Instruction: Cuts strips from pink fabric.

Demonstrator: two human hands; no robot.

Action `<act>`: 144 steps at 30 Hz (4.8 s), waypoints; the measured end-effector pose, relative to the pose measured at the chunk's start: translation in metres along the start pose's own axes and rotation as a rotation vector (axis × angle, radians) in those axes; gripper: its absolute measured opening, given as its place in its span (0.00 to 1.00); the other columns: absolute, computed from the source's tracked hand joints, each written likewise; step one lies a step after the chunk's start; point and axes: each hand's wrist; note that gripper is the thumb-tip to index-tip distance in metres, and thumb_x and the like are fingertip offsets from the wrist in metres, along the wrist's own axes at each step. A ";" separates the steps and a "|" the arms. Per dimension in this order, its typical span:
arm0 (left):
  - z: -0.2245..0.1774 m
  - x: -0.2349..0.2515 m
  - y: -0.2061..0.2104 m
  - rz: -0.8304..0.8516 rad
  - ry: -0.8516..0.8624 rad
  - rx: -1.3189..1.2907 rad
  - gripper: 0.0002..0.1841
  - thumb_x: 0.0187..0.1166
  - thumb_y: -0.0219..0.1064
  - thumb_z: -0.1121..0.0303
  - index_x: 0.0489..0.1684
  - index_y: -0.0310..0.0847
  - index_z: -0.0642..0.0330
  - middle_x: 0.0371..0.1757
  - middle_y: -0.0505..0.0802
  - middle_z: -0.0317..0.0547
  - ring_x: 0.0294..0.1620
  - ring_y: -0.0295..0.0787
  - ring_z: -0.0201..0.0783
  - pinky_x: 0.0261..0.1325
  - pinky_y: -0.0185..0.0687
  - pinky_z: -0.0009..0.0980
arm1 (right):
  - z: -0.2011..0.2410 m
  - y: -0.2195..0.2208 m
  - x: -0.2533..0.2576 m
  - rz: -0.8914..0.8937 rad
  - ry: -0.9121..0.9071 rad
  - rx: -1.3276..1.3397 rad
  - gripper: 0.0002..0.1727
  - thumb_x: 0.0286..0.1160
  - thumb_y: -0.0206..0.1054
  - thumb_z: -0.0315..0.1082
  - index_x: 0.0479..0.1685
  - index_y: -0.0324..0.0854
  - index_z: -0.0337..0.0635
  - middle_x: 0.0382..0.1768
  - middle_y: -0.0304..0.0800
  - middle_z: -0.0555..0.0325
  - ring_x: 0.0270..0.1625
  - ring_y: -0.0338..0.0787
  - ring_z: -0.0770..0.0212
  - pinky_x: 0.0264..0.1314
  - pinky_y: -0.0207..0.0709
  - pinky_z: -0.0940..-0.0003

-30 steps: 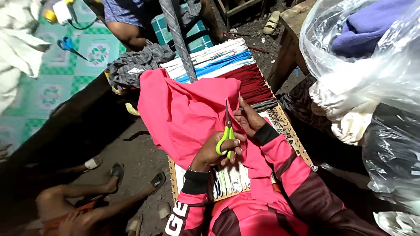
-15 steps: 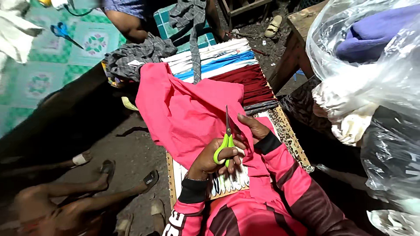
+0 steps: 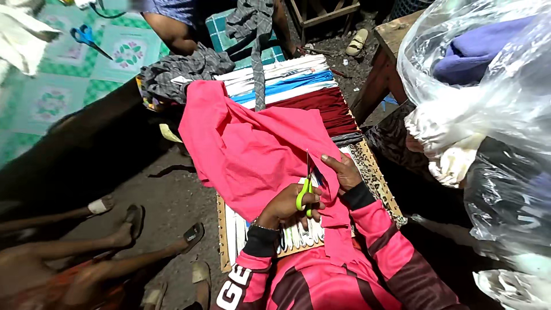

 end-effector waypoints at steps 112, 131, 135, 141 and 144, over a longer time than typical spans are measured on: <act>-0.117 -0.004 -0.121 -1.079 0.160 1.311 0.34 0.66 0.80 0.64 0.75 0.74 0.61 0.63 0.87 0.69 0.66 0.83 0.71 0.64 0.73 0.76 | 0.091 -0.010 0.045 0.110 -0.033 0.148 0.18 0.94 0.48 0.46 0.72 0.75 0.54 0.42 0.90 0.63 0.31 0.85 0.71 0.27 0.79 0.76; -0.128 -0.208 -0.085 -1.326 0.757 0.978 0.27 0.78 0.72 0.51 0.73 0.75 0.51 0.52 0.88 0.39 0.39 0.85 0.29 0.40 0.85 0.32 | 0.132 -0.009 -0.055 0.199 -0.703 -0.569 0.18 0.87 0.60 0.42 0.65 0.86 0.45 0.62 0.92 0.61 0.61 0.90 0.66 0.65 0.86 0.62; -0.008 -0.214 -0.070 -1.266 0.260 0.885 0.25 0.66 0.73 0.65 0.63 0.80 0.66 0.45 0.91 0.51 0.39 0.88 0.38 0.43 0.87 0.42 | 0.036 -0.049 -0.119 0.575 -0.158 -0.902 0.16 0.85 0.63 0.40 0.65 0.88 0.51 0.62 0.94 0.64 0.64 0.91 0.67 0.72 0.84 0.56; 0.027 -0.221 -0.053 -1.356 0.032 0.923 0.25 0.73 0.76 0.65 0.67 0.79 0.66 0.49 0.92 0.63 0.45 0.91 0.58 0.50 0.84 0.65 | 0.059 -0.061 -0.141 0.687 -0.190 -1.299 0.17 0.86 0.61 0.49 0.59 0.92 0.56 0.54 0.94 0.57 0.61 0.91 0.57 0.67 0.84 0.49; -0.007 -0.197 -0.040 -1.375 0.269 0.915 0.26 0.75 0.74 0.60 0.68 0.79 0.66 0.48 0.93 0.58 0.43 0.92 0.48 0.48 0.87 0.53 | 0.082 -0.033 -0.088 0.366 -0.366 -1.295 0.19 0.88 0.58 0.45 0.58 0.91 0.46 0.54 0.94 0.53 0.59 0.92 0.57 0.66 0.85 0.52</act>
Point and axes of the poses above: each hand's wrist, its own x-axis towards the middle knuckle, its own y-axis out of the palm, z = x × y
